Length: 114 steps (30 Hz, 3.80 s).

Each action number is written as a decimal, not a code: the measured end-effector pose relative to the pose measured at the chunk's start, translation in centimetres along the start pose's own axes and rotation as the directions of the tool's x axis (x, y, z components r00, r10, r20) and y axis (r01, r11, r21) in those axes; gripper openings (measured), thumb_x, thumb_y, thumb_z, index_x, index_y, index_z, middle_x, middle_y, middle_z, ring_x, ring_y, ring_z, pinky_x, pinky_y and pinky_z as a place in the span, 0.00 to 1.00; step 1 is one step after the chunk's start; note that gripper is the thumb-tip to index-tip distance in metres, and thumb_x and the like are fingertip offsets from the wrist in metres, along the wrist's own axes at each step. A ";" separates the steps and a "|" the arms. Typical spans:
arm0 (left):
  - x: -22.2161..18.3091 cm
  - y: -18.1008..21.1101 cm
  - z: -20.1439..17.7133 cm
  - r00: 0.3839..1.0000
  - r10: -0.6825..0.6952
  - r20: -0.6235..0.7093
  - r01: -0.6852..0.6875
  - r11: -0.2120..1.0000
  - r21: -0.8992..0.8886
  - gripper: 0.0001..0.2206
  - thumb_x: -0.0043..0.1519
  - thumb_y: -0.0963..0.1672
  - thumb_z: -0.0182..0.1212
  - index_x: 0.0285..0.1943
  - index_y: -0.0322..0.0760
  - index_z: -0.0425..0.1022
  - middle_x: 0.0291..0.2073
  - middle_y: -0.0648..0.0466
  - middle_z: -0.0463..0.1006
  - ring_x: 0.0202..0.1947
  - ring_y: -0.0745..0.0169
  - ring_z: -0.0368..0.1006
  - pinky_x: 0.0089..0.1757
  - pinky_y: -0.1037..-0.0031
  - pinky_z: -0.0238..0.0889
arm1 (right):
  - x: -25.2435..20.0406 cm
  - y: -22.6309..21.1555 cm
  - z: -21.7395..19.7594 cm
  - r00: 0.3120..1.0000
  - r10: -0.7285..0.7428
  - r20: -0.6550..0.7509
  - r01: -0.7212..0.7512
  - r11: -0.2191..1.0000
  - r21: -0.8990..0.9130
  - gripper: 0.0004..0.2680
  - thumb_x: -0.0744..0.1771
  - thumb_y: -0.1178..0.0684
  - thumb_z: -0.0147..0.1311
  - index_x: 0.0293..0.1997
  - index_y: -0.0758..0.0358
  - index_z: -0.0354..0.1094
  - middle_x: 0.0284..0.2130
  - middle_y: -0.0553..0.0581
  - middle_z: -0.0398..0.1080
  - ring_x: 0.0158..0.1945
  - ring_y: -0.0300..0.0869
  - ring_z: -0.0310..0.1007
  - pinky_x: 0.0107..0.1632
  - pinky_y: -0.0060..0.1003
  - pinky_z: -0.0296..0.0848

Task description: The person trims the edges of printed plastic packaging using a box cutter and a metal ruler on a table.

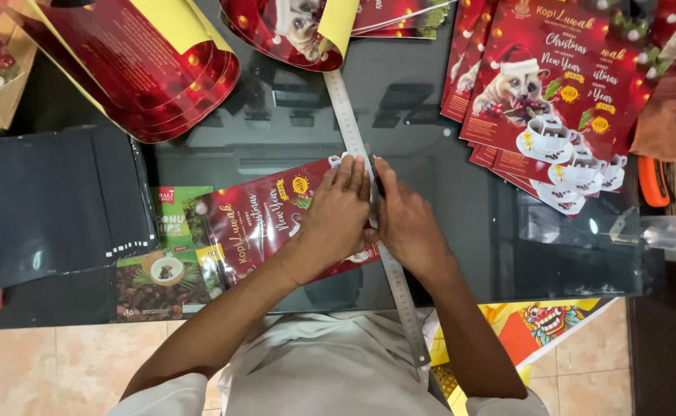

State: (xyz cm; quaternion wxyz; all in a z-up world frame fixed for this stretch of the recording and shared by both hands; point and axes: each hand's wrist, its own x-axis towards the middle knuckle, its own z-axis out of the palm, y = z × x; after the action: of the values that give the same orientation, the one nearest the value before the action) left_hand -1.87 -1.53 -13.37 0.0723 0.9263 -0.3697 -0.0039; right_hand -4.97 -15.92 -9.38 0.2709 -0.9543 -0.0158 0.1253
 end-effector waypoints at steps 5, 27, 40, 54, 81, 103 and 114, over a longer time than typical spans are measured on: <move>1.1 -0.2 -0.2 0.999 0.045 0.003 -0.045 0.995 0.084 0.43 0.44 0.59 0.71 0.58 0.20 0.76 0.59 0.28 0.75 0.63 0.30 0.68 0.57 0.51 0.61 | -2.2 1.0 2.1 0.998 0.028 0.059 -0.015 0.977 -0.213 0.33 0.67 0.49 0.56 0.80 0.59 0.36 0.40 0.70 0.71 0.43 0.70 0.77 0.48 0.65 0.76; -7.6 13.4 -3.4 0.254 0.967 0.039 -0.241 0.102 -0.965 0.11 0.67 0.48 0.50 0.51 0.49 0.77 0.36 0.57 0.86 0.30 0.63 0.74 0.37 0.70 0.66 | -21.0 8.0 0.3 0.637 0.770 -0.045 -0.562 0.503 0.657 0.04 0.72 0.56 0.52 0.49 0.64 0.66 0.30 0.66 0.80 0.20 0.47 0.70 0.22 0.40 0.69; -18.5 1.2 -4.0 0.931 0.363 0.026 -0.299 0.804 -0.515 0.28 0.57 0.39 0.63 0.70 0.35 0.67 0.69 0.45 0.66 0.70 0.47 0.59 0.64 0.54 0.51 | -19.6 10.2 -2.6 0.778 0.615 0.131 -0.629 0.760 0.165 0.10 0.66 0.43 0.59 0.49 0.50 0.74 0.28 0.58 0.77 0.29 0.44 0.72 0.34 0.37 0.66; -9.6 -1.0 -16.2 0.838 0.216 -0.501 -0.363 0.906 -0.218 0.23 0.72 0.44 0.60 0.75 0.52 0.58 0.59 0.54 0.83 0.31 0.59 0.81 0.31 0.65 0.80 | -13.7 10.0 -12.5 0.663 0.056 -0.747 0.375 0.838 0.396 0.11 0.62 0.63 0.63 0.43 0.63 0.64 0.38 0.59 0.72 0.41 0.45 0.77 0.48 0.38 0.81; 11.0 -14.1 1.8 0.778 -0.471 -0.416 0.303 0.861 -0.409 0.38 0.59 0.50 0.75 0.75 0.34 0.60 0.68 0.42 0.68 0.68 0.41 0.65 0.56 0.47 0.67 | 0.6 17.5 -12.0 0.867 0.056 -0.495 -0.163 0.971 -0.175 0.15 0.68 0.41 0.68 0.42 0.60 0.68 0.24 0.66 0.72 0.34 0.65 0.77 0.42 0.53 0.72; -2.7 -2.3 -4.5 0.398 0.360 -0.844 -0.634 0.773 0.031 0.09 0.71 0.42 0.54 0.45 0.43 0.83 0.48 0.54 0.84 0.50 0.55 0.81 0.55 0.67 0.71 | 3.6 12.9 -8.4 0.968 0.138 -0.209 0.140 0.396 0.908 0.13 0.67 0.43 0.56 0.43 0.63 0.67 0.34 0.58 0.74 0.36 0.43 0.78 0.38 0.36 0.78; -3.6 -3.4 -5.3 0.714 -0.154 -0.683 -0.646 0.232 -0.727 0.21 0.66 0.51 0.59 0.19 0.39 0.79 0.42 0.44 0.86 0.58 0.39 0.77 0.68 0.61 0.52 | 1.8 9.4 -12.6 0.940 0.054 -0.337 0.276 0.462 0.843 0.15 0.62 0.65 0.66 0.44 0.64 0.58 0.44 0.75 0.75 0.36 0.55 0.82 0.24 0.33 0.81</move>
State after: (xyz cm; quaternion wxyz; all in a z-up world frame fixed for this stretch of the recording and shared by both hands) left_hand -1.83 4.07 -8.74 0.7271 0.5514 -0.3963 0.1010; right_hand -0.50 -30.22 -4.29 0.7294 -0.6810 0.0318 -0.0574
